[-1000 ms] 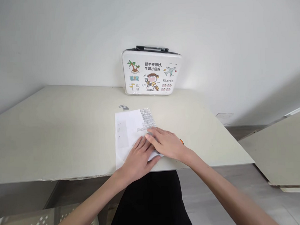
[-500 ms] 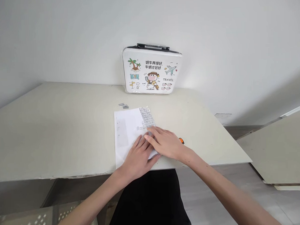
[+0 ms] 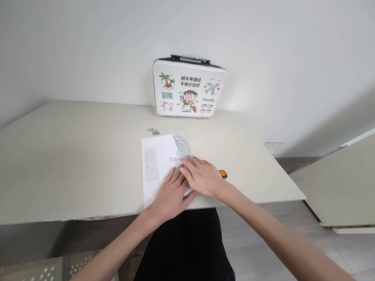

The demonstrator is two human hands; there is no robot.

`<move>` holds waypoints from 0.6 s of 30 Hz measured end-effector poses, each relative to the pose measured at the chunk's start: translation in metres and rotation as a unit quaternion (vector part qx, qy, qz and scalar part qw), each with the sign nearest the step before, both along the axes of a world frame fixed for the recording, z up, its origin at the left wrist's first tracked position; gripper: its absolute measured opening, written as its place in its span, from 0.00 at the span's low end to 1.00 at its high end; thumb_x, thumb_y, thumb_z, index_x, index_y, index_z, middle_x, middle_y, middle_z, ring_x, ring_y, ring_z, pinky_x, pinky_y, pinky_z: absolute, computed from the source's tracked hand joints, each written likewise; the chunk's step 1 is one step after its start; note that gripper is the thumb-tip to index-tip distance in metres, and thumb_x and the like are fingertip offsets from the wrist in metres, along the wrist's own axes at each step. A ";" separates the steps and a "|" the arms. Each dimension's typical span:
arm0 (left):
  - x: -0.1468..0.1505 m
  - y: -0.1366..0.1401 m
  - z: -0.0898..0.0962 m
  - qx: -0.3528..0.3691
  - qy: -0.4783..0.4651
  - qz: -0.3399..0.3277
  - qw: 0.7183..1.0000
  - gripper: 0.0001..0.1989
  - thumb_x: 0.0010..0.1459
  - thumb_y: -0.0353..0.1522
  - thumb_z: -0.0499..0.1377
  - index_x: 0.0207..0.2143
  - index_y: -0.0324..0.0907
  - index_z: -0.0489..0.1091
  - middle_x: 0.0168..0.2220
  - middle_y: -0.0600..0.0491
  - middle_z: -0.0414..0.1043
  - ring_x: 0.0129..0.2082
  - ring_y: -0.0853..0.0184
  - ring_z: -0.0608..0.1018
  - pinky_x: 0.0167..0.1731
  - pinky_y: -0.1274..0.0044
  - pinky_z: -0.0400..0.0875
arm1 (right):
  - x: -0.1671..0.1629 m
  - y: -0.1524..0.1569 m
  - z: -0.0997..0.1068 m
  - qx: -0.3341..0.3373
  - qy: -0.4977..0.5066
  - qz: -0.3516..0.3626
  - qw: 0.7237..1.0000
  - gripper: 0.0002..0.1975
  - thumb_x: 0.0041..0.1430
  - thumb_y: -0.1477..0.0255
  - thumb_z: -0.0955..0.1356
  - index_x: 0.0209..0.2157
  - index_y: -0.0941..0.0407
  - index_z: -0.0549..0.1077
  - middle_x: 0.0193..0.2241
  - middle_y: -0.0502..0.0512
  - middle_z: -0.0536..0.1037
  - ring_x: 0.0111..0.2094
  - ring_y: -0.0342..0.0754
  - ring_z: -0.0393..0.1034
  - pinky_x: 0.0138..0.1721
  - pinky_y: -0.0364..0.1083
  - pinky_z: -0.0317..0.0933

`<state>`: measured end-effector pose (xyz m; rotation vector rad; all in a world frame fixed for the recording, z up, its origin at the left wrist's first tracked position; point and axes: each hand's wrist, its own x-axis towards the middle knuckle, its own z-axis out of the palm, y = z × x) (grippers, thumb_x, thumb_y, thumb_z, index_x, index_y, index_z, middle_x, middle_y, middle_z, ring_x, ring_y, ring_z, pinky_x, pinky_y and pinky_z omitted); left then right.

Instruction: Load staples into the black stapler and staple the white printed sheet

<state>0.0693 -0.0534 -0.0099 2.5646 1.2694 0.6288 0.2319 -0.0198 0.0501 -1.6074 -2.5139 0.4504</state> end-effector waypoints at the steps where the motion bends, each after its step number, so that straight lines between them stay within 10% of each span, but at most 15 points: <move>1: 0.000 0.000 -0.001 0.000 -0.001 0.001 1.000 0.30 0.73 0.47 0.51 0.69 0.39 0.60 0.73 0.41 0.56 0.74 0.51 0.55 0.73 0.55 0.48 | -0.001 0.000 -0.001 0.010 -0.010 0.001 1.000 0.29 0.76 0.57 0.50 0.70 0.48 0.62 0.71 0.56 0.62 0.73 0.57 0.54 0.68 0.61 0.54; 14: -0.002 0.004 0.003 0.007 0.018 -0.008 1.000 0.38 0.68 0.49 0.56 0.72 0.37 0.54 0.73 0.39 0.56 0.74 0.51 0.55 0.72 0.55 0.50 | -0.013 -0.003 -0.015 0.120 -0.057 -0.019 0.991 0.27 0.77 0.61 0.52 0.70 0.51 0.63 0.70 0.61 0.65 0.70 0.60 0.58 0.65 0.60 0.55; 18: -0.004 0.005 -0.001 0.014 0.020 -0.001 1.000 0.39 0.70 0.51 0.51 0.73 0.35 0.52 0.74 0.38 0.52 0.75 0.51 0.53 0.72 0.56 0.50 | 0.003 -0.005 -0.008 0.134 0.067 -0.039 0.988 0.26 0.78 0.62 0.51 0.47 0.52 0.78 0.55 0.57 0.79 0.53 0.52 0.75 0.52 0.50 0.65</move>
